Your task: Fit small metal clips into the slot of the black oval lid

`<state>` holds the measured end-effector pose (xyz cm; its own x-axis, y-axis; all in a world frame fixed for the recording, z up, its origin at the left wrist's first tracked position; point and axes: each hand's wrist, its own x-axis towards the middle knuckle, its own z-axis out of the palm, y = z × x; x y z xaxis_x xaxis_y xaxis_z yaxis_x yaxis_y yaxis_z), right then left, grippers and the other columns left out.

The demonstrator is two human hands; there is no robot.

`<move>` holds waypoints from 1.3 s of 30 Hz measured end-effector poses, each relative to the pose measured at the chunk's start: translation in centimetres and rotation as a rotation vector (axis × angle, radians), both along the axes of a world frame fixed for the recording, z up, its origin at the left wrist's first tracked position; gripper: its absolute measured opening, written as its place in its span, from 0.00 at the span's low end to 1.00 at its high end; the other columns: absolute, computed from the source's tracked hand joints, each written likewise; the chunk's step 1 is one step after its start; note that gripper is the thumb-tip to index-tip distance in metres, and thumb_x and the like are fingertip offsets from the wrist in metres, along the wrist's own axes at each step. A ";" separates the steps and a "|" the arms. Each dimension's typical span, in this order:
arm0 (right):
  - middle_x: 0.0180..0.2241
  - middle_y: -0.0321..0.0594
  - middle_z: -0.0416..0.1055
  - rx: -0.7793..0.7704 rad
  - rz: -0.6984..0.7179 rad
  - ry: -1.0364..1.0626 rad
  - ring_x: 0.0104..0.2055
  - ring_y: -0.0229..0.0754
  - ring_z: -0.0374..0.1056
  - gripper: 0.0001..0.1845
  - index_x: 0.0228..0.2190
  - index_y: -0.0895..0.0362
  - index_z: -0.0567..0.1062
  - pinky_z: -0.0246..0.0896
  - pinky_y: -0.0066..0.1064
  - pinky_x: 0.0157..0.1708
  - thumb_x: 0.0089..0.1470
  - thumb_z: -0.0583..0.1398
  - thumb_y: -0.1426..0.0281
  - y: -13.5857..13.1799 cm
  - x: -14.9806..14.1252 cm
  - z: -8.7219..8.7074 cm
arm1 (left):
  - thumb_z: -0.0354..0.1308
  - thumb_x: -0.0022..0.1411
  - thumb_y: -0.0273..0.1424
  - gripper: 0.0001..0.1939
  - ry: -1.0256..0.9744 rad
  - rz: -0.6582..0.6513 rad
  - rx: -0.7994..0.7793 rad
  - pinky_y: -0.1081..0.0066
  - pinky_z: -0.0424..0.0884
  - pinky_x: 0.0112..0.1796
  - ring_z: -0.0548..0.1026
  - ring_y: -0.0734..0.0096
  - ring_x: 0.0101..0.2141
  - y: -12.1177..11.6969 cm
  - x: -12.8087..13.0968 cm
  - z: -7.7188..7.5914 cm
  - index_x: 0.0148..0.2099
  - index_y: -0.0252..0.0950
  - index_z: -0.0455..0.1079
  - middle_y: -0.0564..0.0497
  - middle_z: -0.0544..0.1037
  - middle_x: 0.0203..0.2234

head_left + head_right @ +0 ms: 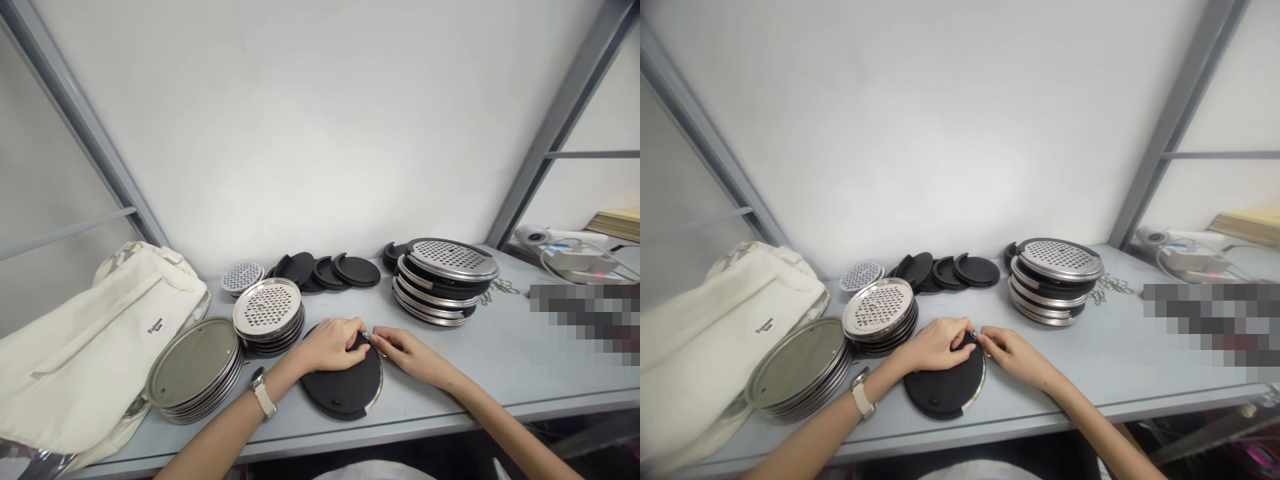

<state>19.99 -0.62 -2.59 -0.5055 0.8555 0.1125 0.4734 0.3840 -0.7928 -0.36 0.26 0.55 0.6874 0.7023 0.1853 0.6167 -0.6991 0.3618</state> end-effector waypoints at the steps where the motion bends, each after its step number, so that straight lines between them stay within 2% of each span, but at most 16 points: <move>1: 0.21 0.30 0.53 -0.022 0.002 0.012 0.24 0.34 0.50 0.23 0.22 0.56 0.60 0.48 0.25 0.24 0.61 0.47 0.54 0.1 0.1 0.0 | 0.54 0.60 0.32 0.05 -0.005 0.000 -0.005 0.74 0.56 0.26 0.65 0.75 0.23 0.0 0.0 0.0 0.39 0.38 0.62 0.58 0.66 0.22; 5: 0.21 0.29 0.50 -0.072 -0.006 0.040 0.23 0.34 0.49 0.23 0.22 0.56 0.59 0.49 0.25 0.23 0.60 0.47 0.53 0.3 0.4 0.0 | 0.51 0.61 0.28 0.04 -0.024 0.007 -0.010 0.74 0.57 0.26 0.65 0.76 0.23 0.1 -0.1 -0.1 0.40 0.38 0.63 0.58 0.66 0.22; 17: 0.21 0.30 0.54 0.038 -0.027 0.006 0.24 0.35 0.53 0.22 0.22 0.55 0.60 0.50 0.26 0.25 0.61 0.47 0.54 0.3 0.2 -0.1 | 0.51 0.61 0.28 0.01 -0.023 -0.026 0.059 0.75 0.57 0.26 0.64 0.76 0.22 0.0 0.0 0.2 0.37 0.38 0.63 0.58 0.65 0.21; 23: 0.22 0.31 0.59 0.113 -0.032 -0.060 0.25 0.36 0.56 0.21 0.24 0.56 0.63 0.51 0.27 0.26 0.63 0.46 0.57 0.1 -0.2 -0.3 | 0.51 0.61 0.29 0.04 -0.001 -0.087 0.106 0.75 0.59 0.28 0.66 0.74 0.23 -0.2 0.0 -0.3 0.40 0.38 0.63 0.58 0.66 0.21; 27: 0.24 0.35 0.66 0.141 -0.019 -0.077 0.27 0.38 0.60 0.21 0.27 0.56 0.67 0.53 0.27 0.28 0.64 0.44 0.59 -0.2 -0.3 -0.2 | 0.50 0.61 0.30 0.03 0.019 -0.118 0.130 0.74 0.59 0.27 0.65 0.74 0.22 -0.4 0.0 -0.2 0.39 0.38 0.62 0.57 0.65 0.21; 31: 0.27 0.37 0.69 0.149 0.025 -0.092 0.29 0.39 0.63 0.21 0.31 0.56 0.71 0.54 0.28 0.30 0.64 0.45 0.59 -0.2 -0.3 0.1 | 0.51 0.61 0.30 0.04 0.008 -0.095 0.127 0.74 0.57 0.26 0.65 0.74 0.22 -0.4 0.0 -0.1 0.39 0.38 0.61 0.58 0.65 0.20; 36: 0.24 0.35 0.68 0.162 0.025 -0.124 0.26 0.37 0.60 0.21 0.29 0.57 0.71 0.52 0.27 0.28 0.64 0.46 0.60 -0.2 -0.1 0.2 | 0.55 0.58 0.33 0.12 -0.027 -0.013 0.094 0.74 0.57 0.26 0.67 0.73 0.23 -0.4 0.1 0.1 0.44 0.39 0.61 0.58 0.66 0.21; 39: 0.24 0.34 0.67 0.146 0.040 -0.107 0.26 0.36 0.59 0.20 0.29 0.57 0.70 0.52 0.26 0.28 0.64 0.46 0.61 -0.2 -0.1 0.3 | 0.55 0.57 0.34 0.10 -0.043 -0.002 0.106 0.74 0.58 0.28 0.67 0.73 0.25 -0.3 0.2 0.0 0.42 0.39 0.61 0.58 0.67 0.23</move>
